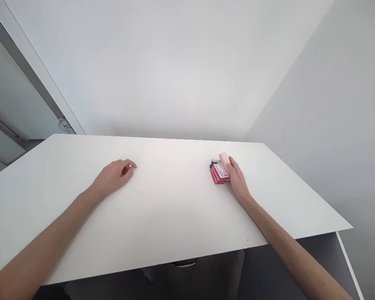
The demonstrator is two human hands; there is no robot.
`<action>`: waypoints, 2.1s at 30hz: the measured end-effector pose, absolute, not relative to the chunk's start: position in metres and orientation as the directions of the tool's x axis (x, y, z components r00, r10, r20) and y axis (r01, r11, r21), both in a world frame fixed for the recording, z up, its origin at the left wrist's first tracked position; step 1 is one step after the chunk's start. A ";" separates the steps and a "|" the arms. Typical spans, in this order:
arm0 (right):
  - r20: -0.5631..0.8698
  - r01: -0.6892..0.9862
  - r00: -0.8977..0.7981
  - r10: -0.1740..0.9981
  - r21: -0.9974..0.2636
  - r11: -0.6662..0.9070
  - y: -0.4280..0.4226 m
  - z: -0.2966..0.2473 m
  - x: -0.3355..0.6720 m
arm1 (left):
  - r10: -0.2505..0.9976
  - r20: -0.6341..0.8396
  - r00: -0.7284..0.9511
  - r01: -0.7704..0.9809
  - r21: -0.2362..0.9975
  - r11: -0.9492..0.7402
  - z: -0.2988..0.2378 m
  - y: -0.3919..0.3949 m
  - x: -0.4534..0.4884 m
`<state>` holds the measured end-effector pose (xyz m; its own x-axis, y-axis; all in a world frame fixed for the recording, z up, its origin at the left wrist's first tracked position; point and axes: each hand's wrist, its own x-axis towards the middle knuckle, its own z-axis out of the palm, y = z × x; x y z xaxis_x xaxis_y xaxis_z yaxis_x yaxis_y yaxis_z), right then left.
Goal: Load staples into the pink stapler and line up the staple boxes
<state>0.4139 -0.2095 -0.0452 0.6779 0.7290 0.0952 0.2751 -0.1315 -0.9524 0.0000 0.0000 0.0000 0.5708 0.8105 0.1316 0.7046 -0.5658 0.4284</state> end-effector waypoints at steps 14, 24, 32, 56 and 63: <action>0.121 0.250 0.593 0.796 -0.968 -0.039 -0.182 -0.031 0.344 | 0.806 0.152 0.572 0.698 0.425 -0.576 0.001 0.000 -0.002; 0.089 0.156 0.525 0.847 -0.988 0.006 -0.156 -0.031 0.286 | 0.801 0.157 0.578 0.689 0.432 -0.582 0.001 -0.001 -0.002; 0.080 0.123 0.440 0.895 -0.992 0.028 -0.144 -0.023 0.236 | 0.797 0.168 0.581 0.676 0.446 -0.587 -0.002 -0.001 -0.003; 0.095 0.068 0.344 0.934 -0.995 0.076 -0.134 -0.015 0.204 | 0.602 0.272 0.751 0.361 0.594 -0.719 -0.009 -0.048 0.042; 0.101 0.083 0.331 0.938 -0.994 0.077 -0.133 -0.015 0.205 | 0.593 0.276 0.756 0.372 0.565 -0.737 -0.011 -0.050 0.048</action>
